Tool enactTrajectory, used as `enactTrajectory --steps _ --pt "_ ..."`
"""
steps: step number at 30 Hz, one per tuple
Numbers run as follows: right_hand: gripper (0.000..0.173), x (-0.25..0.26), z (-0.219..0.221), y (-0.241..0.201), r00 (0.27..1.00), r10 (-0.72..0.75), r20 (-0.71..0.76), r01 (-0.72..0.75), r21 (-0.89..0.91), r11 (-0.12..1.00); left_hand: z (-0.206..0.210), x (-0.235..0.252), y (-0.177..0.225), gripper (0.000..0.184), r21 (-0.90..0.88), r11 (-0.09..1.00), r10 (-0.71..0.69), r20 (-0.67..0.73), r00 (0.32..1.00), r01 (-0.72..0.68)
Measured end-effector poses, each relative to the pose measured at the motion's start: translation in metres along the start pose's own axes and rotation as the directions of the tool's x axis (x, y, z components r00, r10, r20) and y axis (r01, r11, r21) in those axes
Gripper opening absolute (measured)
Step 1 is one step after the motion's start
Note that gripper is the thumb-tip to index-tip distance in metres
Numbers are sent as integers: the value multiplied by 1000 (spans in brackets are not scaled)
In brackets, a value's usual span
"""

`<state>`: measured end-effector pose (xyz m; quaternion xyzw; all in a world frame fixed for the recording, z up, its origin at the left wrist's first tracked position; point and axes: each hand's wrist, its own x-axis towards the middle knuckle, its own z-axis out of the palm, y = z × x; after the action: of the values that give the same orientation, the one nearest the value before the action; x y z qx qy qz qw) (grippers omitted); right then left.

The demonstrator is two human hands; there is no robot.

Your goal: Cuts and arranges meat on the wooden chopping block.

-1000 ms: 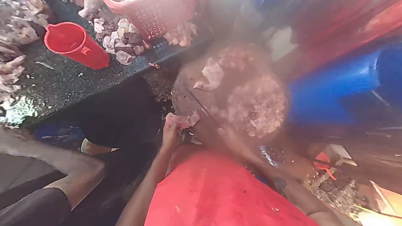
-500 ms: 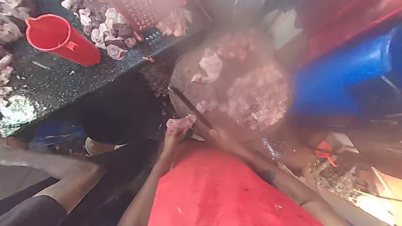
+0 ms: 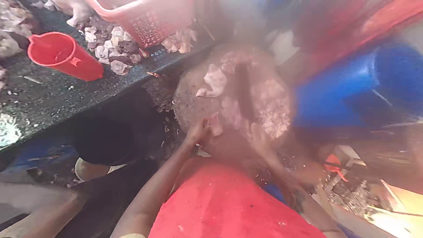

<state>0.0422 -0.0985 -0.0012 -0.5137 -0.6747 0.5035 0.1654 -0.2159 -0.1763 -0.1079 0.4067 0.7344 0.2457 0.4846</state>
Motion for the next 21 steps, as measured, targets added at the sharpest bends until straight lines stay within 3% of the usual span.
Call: enactTrajectory --steps 2,4,6,7,8,9,10,11,12,14,17,19,21 --pt "51 -7 -5 -44 984 -171 -54 178 179 968 6 8 -3 41 180 980 -75 -88 993 89" --pt "62 -16 -1 -68 937 -329 -114 348 295 890 4 1 -3 39 183 974 -120 -81 989 133" --pt "71 -19 22 -58 897 -407 -170 440 266 858 4 -6 -9 39 143 979 -138 -74 988 147" --pt "76 -19 37 -35 898 -410 -162 432 141 891 3 -7 -11 38 129 983 -121 -85 989 132" --pt "77 -19 52 -6 918 -380 -117 380 -21 925 3 -9 -11 36 128 987 -82 -95 992 94" --pt "66 -18 64 19 964 -267 -12 262 -159 952 3 -10 -9 34 149 988 -12 -104 995 28" --pt "56 -15 71 34 990 -52 133 84 -247 965 5 -10 -8 33 198 978 93 -103 990 -71" --pt "54 -11 78 45 953 163 255 -93 -266 960 9 -8 -8 34 266 947 208 -83 975 -180" --pt "55 -7 83 52 913 271 305 -192 -267 944 14 -5 -10 36 341 897 316 -45 948 -282" --pt "57 -2 80 50 858 358 368 -291 -227 929 23 2 -16 34 466 793 426 36 904 -392" --pt "55 13 70 51 829 367 423 -379 -60 923 27 9 -15 27 539 739 407 121 905 -404" --pt "52 21 68 49 843 382 379 -437 69 897 26 2 -6 31 567 758 273 173 946 -322" --pt "49 23 69 30 876 368 310 -408 73 910 19 -12 -1 42 531 823 112 197 974 -202"
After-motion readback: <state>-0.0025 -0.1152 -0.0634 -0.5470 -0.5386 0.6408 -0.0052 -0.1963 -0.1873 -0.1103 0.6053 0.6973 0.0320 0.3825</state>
